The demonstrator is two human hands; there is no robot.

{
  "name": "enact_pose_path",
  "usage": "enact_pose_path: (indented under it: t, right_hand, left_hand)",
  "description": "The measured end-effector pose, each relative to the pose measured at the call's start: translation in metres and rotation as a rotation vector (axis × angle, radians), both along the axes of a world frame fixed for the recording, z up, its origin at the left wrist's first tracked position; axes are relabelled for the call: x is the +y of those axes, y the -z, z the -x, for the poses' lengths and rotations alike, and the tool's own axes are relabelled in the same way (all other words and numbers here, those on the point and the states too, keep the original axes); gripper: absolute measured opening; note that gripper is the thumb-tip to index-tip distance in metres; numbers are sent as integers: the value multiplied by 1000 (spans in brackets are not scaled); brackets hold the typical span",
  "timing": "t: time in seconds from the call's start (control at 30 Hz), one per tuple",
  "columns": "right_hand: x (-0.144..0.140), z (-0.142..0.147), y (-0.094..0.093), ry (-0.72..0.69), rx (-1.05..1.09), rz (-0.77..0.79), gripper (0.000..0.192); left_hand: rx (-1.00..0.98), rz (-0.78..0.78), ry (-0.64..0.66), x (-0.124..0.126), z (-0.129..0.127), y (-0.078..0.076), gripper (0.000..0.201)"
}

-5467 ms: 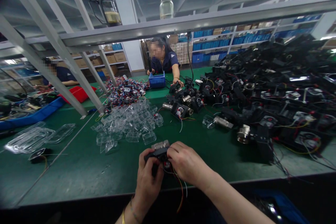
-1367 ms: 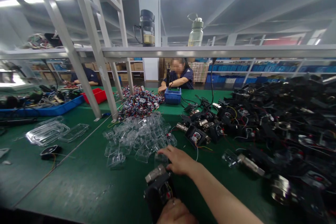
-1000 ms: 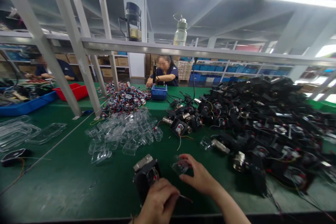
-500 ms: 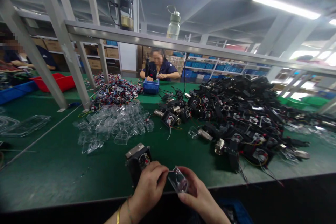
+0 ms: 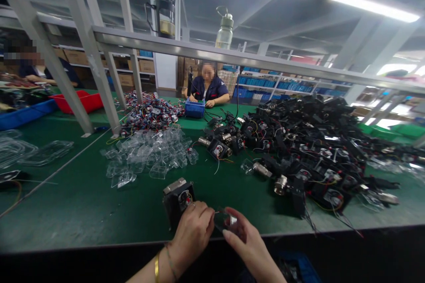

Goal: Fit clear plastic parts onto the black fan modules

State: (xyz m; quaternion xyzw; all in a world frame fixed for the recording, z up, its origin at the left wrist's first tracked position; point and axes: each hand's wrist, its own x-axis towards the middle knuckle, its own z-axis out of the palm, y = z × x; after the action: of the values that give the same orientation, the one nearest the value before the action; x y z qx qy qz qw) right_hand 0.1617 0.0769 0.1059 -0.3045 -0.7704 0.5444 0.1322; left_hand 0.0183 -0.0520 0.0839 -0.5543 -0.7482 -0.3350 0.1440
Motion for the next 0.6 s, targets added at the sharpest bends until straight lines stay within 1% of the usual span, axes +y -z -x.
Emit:
enact_pose_path:
  t: [0.2, 0.3, 0.6]
  right_hand:
    - [-6, 8, -13, 7, -66, -142, 64]
    - [-8, 9, -14, 10, -117, -189, 64]
    - [-5, 12, -16, 16, -165, -250, 65]
  left_hand:
    - [68, 22, -19, 1, 0, 5, 15]
    - [98, 38, -14, 1, 0, 4, 15]
    - [175, 57, 16, 0, 3, 4, 15]
